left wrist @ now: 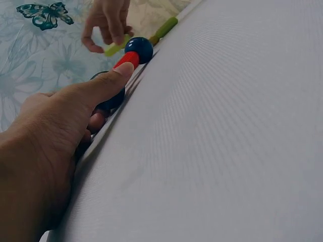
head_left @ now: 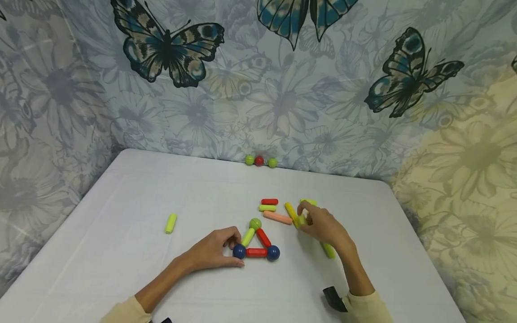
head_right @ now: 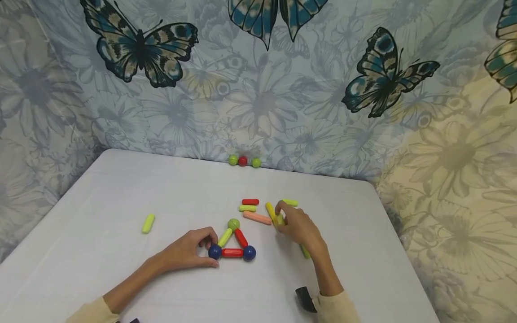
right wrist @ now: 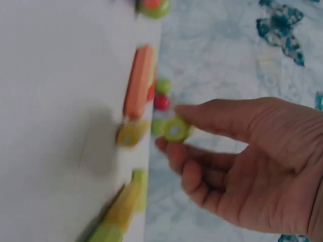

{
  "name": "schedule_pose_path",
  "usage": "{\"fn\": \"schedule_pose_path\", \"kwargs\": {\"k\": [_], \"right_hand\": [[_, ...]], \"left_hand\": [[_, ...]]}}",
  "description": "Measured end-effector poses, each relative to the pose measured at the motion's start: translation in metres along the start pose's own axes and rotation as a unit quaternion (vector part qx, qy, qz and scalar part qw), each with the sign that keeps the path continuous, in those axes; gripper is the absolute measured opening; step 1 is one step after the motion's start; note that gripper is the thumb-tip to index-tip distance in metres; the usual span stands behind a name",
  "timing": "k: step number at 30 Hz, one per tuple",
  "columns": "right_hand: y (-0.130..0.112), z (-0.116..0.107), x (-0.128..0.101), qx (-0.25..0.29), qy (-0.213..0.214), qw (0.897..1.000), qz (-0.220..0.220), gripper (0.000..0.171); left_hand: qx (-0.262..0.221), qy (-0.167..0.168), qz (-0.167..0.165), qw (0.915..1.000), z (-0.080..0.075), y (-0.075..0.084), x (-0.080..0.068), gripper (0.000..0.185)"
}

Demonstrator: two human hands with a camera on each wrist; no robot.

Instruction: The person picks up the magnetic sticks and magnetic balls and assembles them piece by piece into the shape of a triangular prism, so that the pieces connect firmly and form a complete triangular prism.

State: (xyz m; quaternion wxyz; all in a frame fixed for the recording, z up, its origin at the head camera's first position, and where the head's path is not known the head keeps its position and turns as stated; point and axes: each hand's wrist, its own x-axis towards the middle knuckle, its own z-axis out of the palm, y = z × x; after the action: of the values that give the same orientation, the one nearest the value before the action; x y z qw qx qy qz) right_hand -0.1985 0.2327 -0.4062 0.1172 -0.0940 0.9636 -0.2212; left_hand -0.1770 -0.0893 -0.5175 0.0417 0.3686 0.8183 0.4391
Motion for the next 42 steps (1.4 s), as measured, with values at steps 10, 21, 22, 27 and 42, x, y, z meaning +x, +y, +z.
{"fn": "schedule_pose_path", "kwargs": {"k": [10, 21, 22, 27, 42], "right_hand": [[-0.067, 0.032, -0.014, 0.096, -0.014, 0.97, -0.224, 0.035], [-0.089, 0.06, -0.015, 0.099, -0.083, 0.958, -0.258, 0.03], [-0.089, 0.061, -0.016, 0.091, -0.08, 0.959, -0.258, 0.03], [-0.088, 0.058, -0.016, 0.084, -0.087, 0.959, -0.258, 0.034], [-0.018, -0.018, -0.024, -0.093, -0.023, 0.995, -0.012, 0.031]], "left_hand": [[0.041, 0.022, 0.049, 0.9977, 0.0, -0.004, 0.001, 0.046], [0.039, 0.028, 0.055, 0.9973, 0.001, -0.004, 0.002, 0.045], [0.04, 0.028, 0.055, 0.9973, 0.001, -0.004, 0.002, 0.046], [0.045, 0.028, 0.055, 0.997, 0.0, -0.005, 0.002, 0.045], [0.061, 0.015, 0.019, 0.9978, 0.001, -0.002, 0.002, 0.039]]}}
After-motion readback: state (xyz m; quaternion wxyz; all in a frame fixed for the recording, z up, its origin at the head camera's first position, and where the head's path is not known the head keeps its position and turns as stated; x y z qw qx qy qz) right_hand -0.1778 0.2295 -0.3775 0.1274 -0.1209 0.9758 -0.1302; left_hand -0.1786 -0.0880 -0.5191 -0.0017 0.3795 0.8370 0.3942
